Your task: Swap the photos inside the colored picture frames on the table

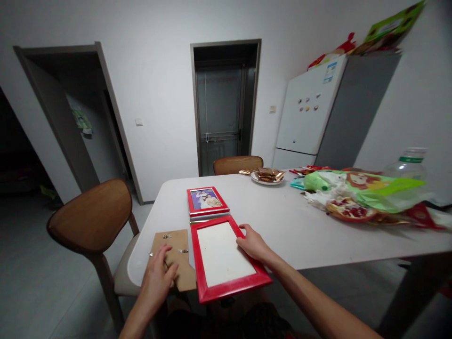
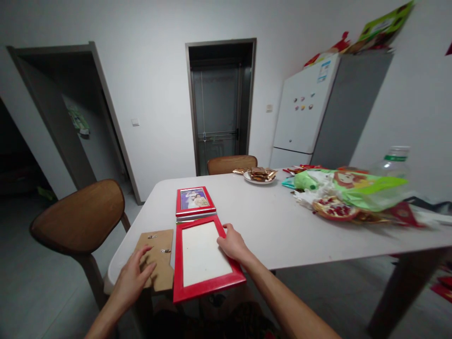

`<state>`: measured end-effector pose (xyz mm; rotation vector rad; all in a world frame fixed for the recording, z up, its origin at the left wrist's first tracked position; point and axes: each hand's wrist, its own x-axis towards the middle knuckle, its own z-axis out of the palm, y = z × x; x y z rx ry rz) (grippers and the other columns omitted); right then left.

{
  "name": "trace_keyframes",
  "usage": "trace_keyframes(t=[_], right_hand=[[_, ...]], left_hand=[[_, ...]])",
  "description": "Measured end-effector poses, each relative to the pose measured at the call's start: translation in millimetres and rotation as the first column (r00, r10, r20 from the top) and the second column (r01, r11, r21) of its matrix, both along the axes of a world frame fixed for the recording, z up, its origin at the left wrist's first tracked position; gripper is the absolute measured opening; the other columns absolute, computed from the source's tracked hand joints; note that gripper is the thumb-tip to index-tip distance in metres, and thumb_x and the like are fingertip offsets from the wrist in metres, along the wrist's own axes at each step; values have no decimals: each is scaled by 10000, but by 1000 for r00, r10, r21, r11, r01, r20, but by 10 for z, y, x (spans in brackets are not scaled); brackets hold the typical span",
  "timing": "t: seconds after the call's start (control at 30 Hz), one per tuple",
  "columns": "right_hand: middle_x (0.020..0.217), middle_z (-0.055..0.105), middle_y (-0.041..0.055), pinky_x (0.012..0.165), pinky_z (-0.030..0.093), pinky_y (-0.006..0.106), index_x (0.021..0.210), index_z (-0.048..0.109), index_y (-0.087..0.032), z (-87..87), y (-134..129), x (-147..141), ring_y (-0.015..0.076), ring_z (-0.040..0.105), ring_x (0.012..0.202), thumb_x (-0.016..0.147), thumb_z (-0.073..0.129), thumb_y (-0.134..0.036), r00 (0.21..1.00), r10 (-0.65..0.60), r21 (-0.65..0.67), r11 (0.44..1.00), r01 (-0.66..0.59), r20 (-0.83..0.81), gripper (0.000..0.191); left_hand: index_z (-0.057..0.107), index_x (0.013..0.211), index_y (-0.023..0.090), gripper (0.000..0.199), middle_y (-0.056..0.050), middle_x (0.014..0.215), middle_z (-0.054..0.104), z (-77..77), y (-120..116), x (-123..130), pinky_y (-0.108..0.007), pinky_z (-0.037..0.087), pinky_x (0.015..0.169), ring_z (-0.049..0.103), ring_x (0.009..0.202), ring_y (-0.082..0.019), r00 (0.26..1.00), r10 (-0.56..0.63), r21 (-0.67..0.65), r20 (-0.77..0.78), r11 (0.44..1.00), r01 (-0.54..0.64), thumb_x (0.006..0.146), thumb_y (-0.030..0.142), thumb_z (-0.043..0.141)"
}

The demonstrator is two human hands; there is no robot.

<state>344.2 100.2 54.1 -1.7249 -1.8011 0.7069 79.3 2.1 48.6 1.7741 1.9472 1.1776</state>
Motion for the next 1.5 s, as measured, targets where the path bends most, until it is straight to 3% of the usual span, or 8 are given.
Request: trace_keyframes(t=[0.13, 0.33, 0.5, 0.7, 0.87, 1.0, 1.2, 1.5], right_hand=[[872, 637, 75, 590, 451, 280, 1302, 137, -135, 209, -94, -7, 166, 609, 656, 662, 355, -129, 783, 6, -198, 966, -164, -623, 677], [780, 629, 14, 536, 453, 253, 1294, 154, -208, 375, -194, -89, 136, 580, 578, 621, 492, -149, 631, 49, -128, 964, -231, -774, 756], [654, 582, -23, 426, 381, 201, 1270, 241, -203, 276, -113, -48, 94, 500, 448, 657, 521, -232, 744, 87, -102, 974, -204, -662, 675], [689, 614, 35, 569, 403, 239, 1166, 447, -124, -77, 58, 94, 149, 557, 608, 672, 453, -189, 993, 43, 87, 996, -33, -113, 498], [998, 592, 98, 763, 374, 253, 1099, 519, -128, -277, 67, 116, 184, 541, 893, 692, 434, -198, 984, -33, 237, 971, -10, 173, 422], [963, 589, 96, 771, 363, 246, 1074, 541, -137, -302, 42, 98, 178, 533, 889, 719, 434, -229, 957, -51, 241, 970, -20, 285, 382], [946, 583, 92, 744, 372, 246, 1095, 529, -144, -320, 31, 114, 176, 536, 853, 732, 418, -249, 946, -48, 258, 965, -38, 319, 394], [957, 585, 85, 738, 372, 246, 1107, 525, -163, -333, 24, 113, 176, 537, 852, 736, 421, -267, 949, -66, 253, 967, -15, 309, 398]], left_hand=[[514, 1041, 177, 380, -97, 1188, 496, 63, -40, 602, -393, 308, 963, 423, 1125, -223, 973, -227, 28, 37, 974, 226, 662, 204, 523], [439, 1138, 158, 497, -118, 1284, 390, 107, 43, 1179, -429, 295, 983, 350, 1174, -241, 919, -375, 131, -121, 912, 389, 652, 162, 544], [432, 1122, 172, 520, -80, 1081, 542, 229, 69, 1142, -362, 388, 908, 481, 1022, -198, 916, -343, 254, -209, 885, 389, 626, 19, 404], [358, 1159, 179, 448, -97, 1070, 538, 231, -6, 605, -356, 440, 784, 541, 943, -229, 997, 71, 222, 34, 972, -77, 718, 164, 431], [427, 1090, 205, 375, -73, 1005, 589, -52, -80, 226, -358, 443, 751, 557, 938, -247, 988, 130, 45, 85, 990, -134, 724, 280, 453], [466, 1056, 183, 345, -85, 1009, 585, -215, -104, 182, -389, 404, 818, 539, 958, -246, 994, 99, 11, -51, 995, -98, 752, 339, 418], [506, 1031, 154, 320, -92, 959, 585, -186, -152, 263, -415, 362, 860, 519, 936, -249, 945, 113, -2, -307, 993, -120, 772, 304, 392], [511, 1031, 164, 307, -92, 1076, 556, -305, -126, 242, -430, 362, 886, 481, 1022, -239, 931, 107, 112, -349, 991, -71, 761, 271, 412]])
